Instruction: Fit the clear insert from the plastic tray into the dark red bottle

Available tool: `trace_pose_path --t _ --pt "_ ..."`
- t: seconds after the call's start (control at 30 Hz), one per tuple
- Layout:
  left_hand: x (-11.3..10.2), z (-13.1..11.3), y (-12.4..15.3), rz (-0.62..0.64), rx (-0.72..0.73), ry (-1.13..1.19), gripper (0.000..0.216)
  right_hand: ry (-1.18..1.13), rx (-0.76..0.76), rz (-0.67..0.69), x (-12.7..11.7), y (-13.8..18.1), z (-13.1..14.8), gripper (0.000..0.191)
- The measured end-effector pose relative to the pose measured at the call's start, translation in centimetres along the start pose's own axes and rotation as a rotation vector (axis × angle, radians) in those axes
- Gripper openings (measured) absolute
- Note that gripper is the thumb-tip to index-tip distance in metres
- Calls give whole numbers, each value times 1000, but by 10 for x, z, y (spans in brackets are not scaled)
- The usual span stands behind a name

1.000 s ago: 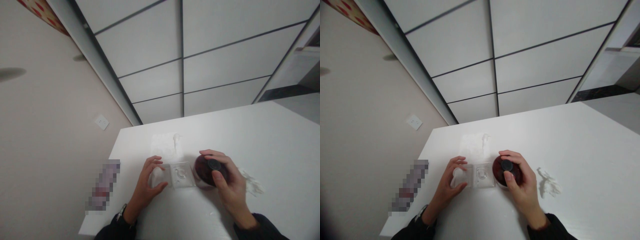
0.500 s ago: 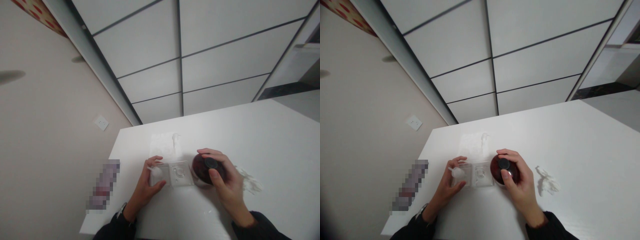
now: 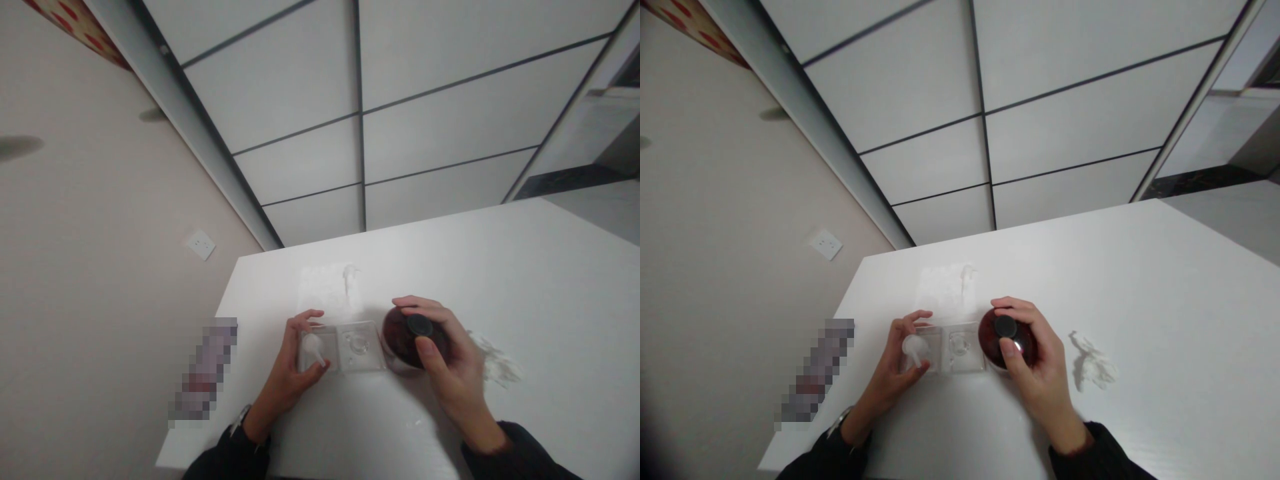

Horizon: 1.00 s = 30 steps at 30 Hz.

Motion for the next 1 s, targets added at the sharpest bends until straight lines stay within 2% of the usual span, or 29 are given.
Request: trace_pose_path --t 0.07,0.2,0.33,0.47,0.63,0.77,1.0 --pt "1 -2 -1 24 -1 -7 33 -4 -2 2 0 0 0 20" --pt "-1 -4 -1 7 -6 0 43 -2 -4 8 0 -2 2 21" --pt "1 -1 -1 32 -14 7 34 3 -3 7 0 -2 2 21" --pt "1 0 -2 15 -12 18 44 -9 -4 10 0 -1 2 21" --pt "2 -2 -3 29 3 17 35 -4 5 9 0 -2 2 22" --pt "0 -1 -1 -22 -2 20 40 -8 3 11 0 -2 2 21" --pt "-2 -6 -2 -47 21 -32 28 -29 9 7 0 0 0 20"
Point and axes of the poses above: each hand's wrist, its own y-axis away from the middle knuckle, its own x-axis out of the palm, z = x × y, the point moved 6 cm from there along -y, towards the middle knuckle, and after that the axes turned 9 degrees about z, right-handed, at the moved point
